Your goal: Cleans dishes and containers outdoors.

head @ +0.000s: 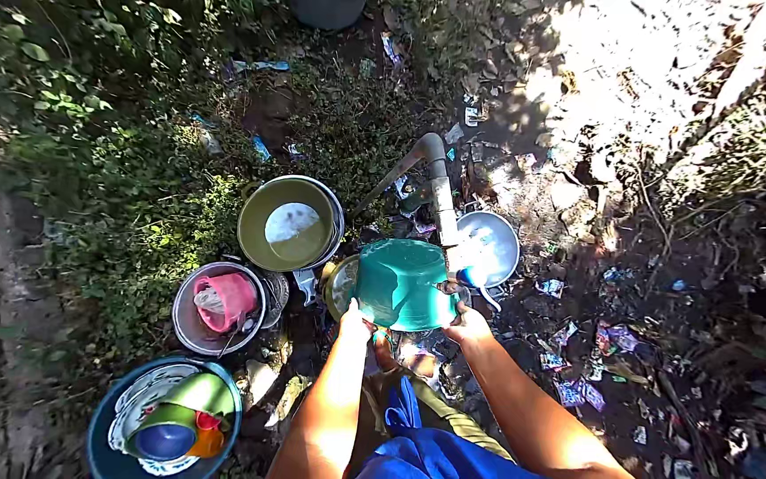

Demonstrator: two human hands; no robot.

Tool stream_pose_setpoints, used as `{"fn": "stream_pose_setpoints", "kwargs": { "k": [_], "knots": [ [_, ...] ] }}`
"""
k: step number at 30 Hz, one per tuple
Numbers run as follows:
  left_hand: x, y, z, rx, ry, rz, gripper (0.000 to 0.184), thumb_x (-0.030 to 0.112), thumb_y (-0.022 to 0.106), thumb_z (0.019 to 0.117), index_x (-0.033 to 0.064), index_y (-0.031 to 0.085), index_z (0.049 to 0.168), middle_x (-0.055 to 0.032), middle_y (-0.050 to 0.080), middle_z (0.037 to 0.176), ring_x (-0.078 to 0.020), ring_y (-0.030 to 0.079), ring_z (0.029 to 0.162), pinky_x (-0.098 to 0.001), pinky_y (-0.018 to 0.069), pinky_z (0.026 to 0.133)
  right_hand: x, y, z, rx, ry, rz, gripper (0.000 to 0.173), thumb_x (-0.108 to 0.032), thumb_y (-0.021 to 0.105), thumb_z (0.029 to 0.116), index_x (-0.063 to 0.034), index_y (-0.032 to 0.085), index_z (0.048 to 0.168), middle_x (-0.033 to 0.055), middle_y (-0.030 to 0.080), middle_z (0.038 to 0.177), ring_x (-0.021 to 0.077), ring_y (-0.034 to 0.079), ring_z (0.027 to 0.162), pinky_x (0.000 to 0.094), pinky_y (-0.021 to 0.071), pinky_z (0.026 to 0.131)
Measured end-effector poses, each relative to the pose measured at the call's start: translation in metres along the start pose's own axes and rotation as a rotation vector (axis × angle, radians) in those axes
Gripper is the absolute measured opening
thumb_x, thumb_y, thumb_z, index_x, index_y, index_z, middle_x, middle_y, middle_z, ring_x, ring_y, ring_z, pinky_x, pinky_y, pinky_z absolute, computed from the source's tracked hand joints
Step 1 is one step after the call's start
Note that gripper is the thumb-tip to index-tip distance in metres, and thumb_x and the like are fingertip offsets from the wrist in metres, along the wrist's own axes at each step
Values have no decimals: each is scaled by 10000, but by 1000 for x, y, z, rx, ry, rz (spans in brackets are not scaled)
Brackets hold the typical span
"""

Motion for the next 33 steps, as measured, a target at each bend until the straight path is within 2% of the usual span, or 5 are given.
{"fn": "stream_pose_setpoints", "kwargs": {
  "k": [6, 18, 24, 30, 33],
  "knots": [
    [26, 1, 2, -90, 292, 736, 520, 208, 429, 1100, -6, 330, 1563, -254, 427, 1550, -352, 415, 1450, -510, 342, 1192, -14, -24, 3, 7, -92, -48, 437, -377, 350, 1116, -113, 449, 1450, 162, 591, 1326, 288, 613, 1176, 528, 528, 958],
    [49, 49, -29, -195, 338, 708, 503, 300, 259, 1142, -15, 518, 1437, -221, 498, 1501, -296, 445, 1424, -473, 343, 1182, -85, -13, -3, -271, -584, -641, 439, -216, 348, 1123, 11, 445, 1486, 179, 585, 1407, 198, 608, 1252, 376, 509, 1065],
    [83, 88, -41, -194, 681, 1297, 450, 133, 255, 1124, -8, 482, 1486, -196, 518, 1507, -304, 469, 1428, -449, 338, 1197, -77, 47, -58, -401, -895, -1056, 390, -169, 450, 1086, 85, 604, 1339, 233, 626, 1362, 218, 591, 1293, 363, 437, 1132],
    [60, 117, -90, -154, 893, 1285, 500, 219, 351, 1093, 36, 407, 1555, -176, 270, 1669, -336, 156, 1574, -515, 63, 1280, -24, 72, -70, -393, -644, -1107, 428, -278, 363, 1120, -13, 590, 1367, 179, 646, 1313, 200, 618, 1224, 414, 489, 1058],
    [23, 126, -119, -343, 1051, 1170, 484, 160, 395, 1064, -34, 461, 1502, -224, 333, 1629, -386, 213, 1552, -533, 106, 1277, -10, 85, -66, -396, -556, -1022, 405, -220, 372, 1123, 30, 567, 1374, 189, 626, 1343, 196, 595, 1248, 378, 465, 1083]
  ]
}}
Point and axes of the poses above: each hand's wrist, its own z-axis towards the middle knuckle, its own y-axis out of the palm, x = y × z, the point moved 9 cm from there along z, towards the middle knuckle
